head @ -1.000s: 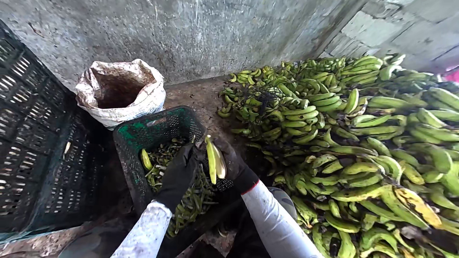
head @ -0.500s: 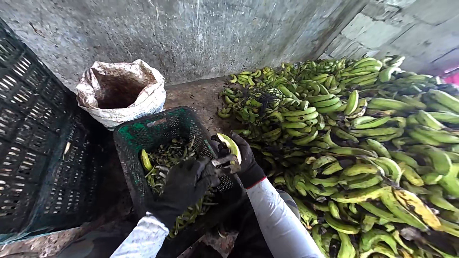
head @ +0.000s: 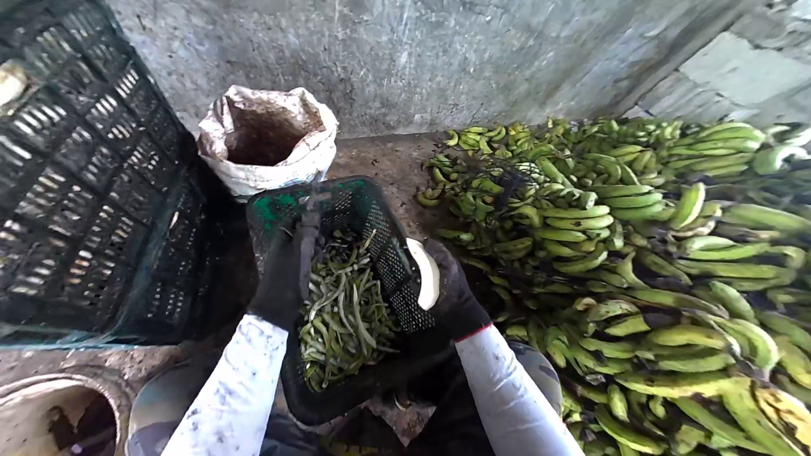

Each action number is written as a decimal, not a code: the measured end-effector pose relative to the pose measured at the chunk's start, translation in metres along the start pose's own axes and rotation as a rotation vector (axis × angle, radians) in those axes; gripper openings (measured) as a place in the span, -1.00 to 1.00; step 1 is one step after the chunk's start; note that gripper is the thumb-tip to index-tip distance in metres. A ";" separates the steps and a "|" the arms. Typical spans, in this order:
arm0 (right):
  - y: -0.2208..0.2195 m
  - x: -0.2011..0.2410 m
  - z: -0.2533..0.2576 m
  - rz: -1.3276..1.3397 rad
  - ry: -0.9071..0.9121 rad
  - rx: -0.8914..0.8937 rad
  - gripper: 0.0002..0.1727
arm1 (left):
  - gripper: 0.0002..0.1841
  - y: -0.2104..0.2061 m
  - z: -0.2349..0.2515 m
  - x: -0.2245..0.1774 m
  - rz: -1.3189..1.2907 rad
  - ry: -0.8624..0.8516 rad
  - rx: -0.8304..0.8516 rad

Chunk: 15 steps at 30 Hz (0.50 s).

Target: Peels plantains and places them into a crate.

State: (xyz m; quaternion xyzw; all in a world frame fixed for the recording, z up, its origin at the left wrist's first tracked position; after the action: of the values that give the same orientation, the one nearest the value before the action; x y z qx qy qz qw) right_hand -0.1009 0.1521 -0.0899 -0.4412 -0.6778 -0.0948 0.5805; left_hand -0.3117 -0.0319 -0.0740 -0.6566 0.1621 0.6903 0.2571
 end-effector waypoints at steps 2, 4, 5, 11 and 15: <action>0.016 -0.018 0.007 -0.079 0.029 -0.168 -0.64 | -0.68 0.025 0.012 0.000 -0.231 -0.228 -0.084; 0.029 -0.051 0.009 -0.228 -0.021 -0.316 -0.54 | -0.72 0.046 0.012 -0.017 -0.384 -0.304 -0.113; 0.034 -0.071 0.010 -0.298 -0.085 -0.378 -0.51 | -0.69 0.057 0.009 -0.030 -0.430 -0.329 -0.183; -0.100 -0.076 0.044 -0.045 -0.149 -0.261 -0.52 | -0.64 0.100 0.005 -0.026 -0.678 -0.327 -0.432; -0.293 0.044 0.065 0.122 0.009 0.309 -0.62 | -0.58 0.072 0.003 -0.012 -0.711 -0.164 -0.358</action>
State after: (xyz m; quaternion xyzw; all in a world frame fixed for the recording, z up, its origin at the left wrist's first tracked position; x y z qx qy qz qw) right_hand -0.3509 0.0415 0.0407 -0.3865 -0.6536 0.0442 0.6492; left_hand -0.3550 -0.0910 -0.0706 -0.6487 -0.2187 0.6259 0.3736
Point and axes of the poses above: each hand's wrist, its own z-axis towards the middle knuckle, its own y-axis out of the back of the hand, x = y × z, the point moved 10 cm from there along z, towards the middle knuckle, and after that the axes turned 9 degrees about -y, right-handed, at the moved point
